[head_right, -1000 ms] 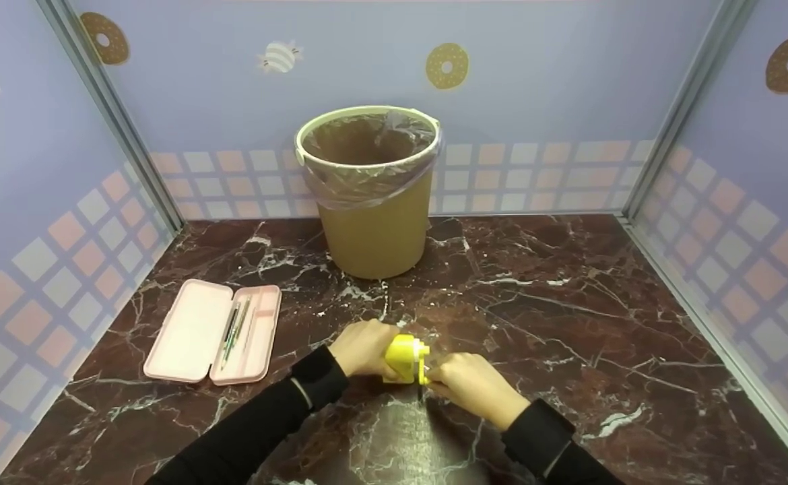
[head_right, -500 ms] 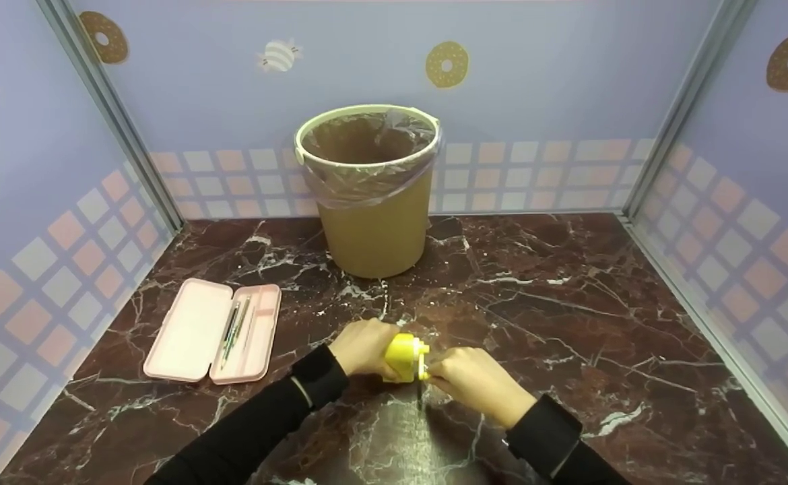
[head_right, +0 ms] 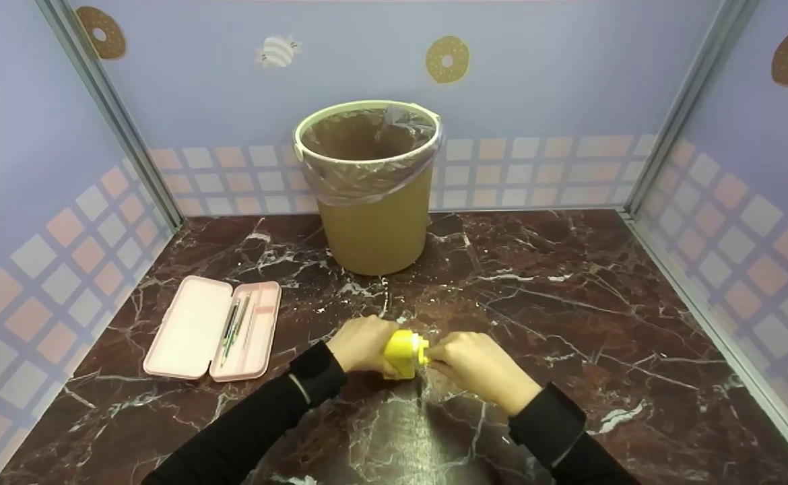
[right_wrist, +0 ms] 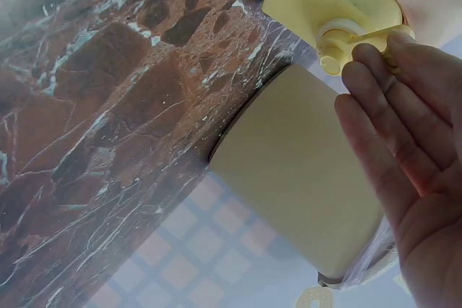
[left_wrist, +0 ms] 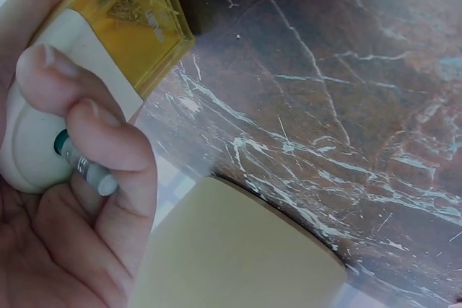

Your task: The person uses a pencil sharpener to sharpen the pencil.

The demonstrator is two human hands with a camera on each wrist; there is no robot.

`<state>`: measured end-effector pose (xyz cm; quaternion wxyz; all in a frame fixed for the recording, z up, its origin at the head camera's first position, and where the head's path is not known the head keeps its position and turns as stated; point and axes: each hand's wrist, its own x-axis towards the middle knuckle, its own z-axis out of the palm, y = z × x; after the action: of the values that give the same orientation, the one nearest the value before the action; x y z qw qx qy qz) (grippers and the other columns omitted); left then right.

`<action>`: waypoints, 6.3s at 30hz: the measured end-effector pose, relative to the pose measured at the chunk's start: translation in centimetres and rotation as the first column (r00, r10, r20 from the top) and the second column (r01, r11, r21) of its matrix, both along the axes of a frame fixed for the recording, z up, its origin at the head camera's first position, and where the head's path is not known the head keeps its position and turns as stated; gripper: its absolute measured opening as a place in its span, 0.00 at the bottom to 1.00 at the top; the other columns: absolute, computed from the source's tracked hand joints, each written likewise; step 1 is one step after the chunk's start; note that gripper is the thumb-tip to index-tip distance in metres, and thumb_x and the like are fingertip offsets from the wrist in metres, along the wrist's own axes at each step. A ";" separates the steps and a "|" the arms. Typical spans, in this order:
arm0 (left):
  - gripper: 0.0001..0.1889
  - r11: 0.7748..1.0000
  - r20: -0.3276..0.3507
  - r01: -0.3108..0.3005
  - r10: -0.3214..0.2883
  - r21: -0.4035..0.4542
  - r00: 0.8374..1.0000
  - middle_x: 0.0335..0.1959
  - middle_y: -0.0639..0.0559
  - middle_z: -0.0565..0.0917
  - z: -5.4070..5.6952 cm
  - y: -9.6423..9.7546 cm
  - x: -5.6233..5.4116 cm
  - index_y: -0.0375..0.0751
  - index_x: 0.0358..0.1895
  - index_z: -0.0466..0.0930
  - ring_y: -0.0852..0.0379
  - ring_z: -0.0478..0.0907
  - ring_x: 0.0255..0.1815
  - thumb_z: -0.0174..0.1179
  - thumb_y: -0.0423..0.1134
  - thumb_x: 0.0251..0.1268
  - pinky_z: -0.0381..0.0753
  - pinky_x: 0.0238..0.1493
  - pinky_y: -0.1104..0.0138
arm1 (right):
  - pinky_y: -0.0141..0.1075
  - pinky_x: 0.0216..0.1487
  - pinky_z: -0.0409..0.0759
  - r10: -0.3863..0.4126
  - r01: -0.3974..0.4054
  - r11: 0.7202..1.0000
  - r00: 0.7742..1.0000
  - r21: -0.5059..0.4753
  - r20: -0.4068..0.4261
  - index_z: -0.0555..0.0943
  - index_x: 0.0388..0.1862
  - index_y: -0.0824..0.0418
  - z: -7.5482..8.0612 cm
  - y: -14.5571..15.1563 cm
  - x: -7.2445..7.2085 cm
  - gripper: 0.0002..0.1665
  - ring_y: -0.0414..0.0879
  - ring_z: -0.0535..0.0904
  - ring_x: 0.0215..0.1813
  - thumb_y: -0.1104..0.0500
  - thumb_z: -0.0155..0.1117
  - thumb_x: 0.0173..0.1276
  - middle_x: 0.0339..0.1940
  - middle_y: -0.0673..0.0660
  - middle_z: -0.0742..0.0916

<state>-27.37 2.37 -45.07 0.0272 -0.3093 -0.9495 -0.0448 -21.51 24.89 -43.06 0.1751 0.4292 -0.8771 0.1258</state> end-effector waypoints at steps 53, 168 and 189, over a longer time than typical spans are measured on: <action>0.26 0.999 -0.067 0.044 -0.045 -0.016 0.997 0.32 0.54 0.89 -0.5 0.1 0.1 0.46 0.36 0.84 0.54 0.86 0.31 0.83 0.55 0.34 0.84 0.30 0.61 | 0.41 0.27 0.81 -0.165 0.156 0.983 0.982 0.095 0.093 0.86 0.24 0.59 -1.9 -0.9 -6.6 0.08 0.47 0.83 0.23 0.64 0.70 0.64 0.21 0.53 0.88; 0.26 1.000 -0.102 0.023 -0.025 -0.019 0.995 0.32 0.55 0.90 -0.5 0.5 0.4 0.47 0.35 0.85 0.54 0.87 0.31 0.84 0.56 0.33 0.84 0.30 0.61 | 0.31 0.24 0.77 -0.087 0.070 0.995 0.963 0.073 0.255 0.83 0.20 0.58 -4.4 0.0 -4.9 0.13 0.34 0.76 0.20 0.58 0.76 0.61 0.18 0.49 0.86; 0.26 1.000 -0.066 0.003 -0.003 -0.001 0.998 0.32 0.53 0.90 -0.5 0.5 0.4 0.46 0.35 0.85 0.53 0.87 0.32 0.84 0.55 0.34 0.84 0.31 0.60 | 0.25 0.28 0.75 0.028 -0.033 0.999 0.957 0.014 0.289 0.86 0.28 0.55 -1.3 -0.1 -0.3 0.06 0.30 0.80 0.27 0.59 0.75 0.62 0.26 0.46 0.89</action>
<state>-26.95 2.82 -45.58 0.0582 -0.3119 -0.9477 -0.0340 -21.79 24.75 -44.32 0.0393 0.4213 -0.8877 0.1817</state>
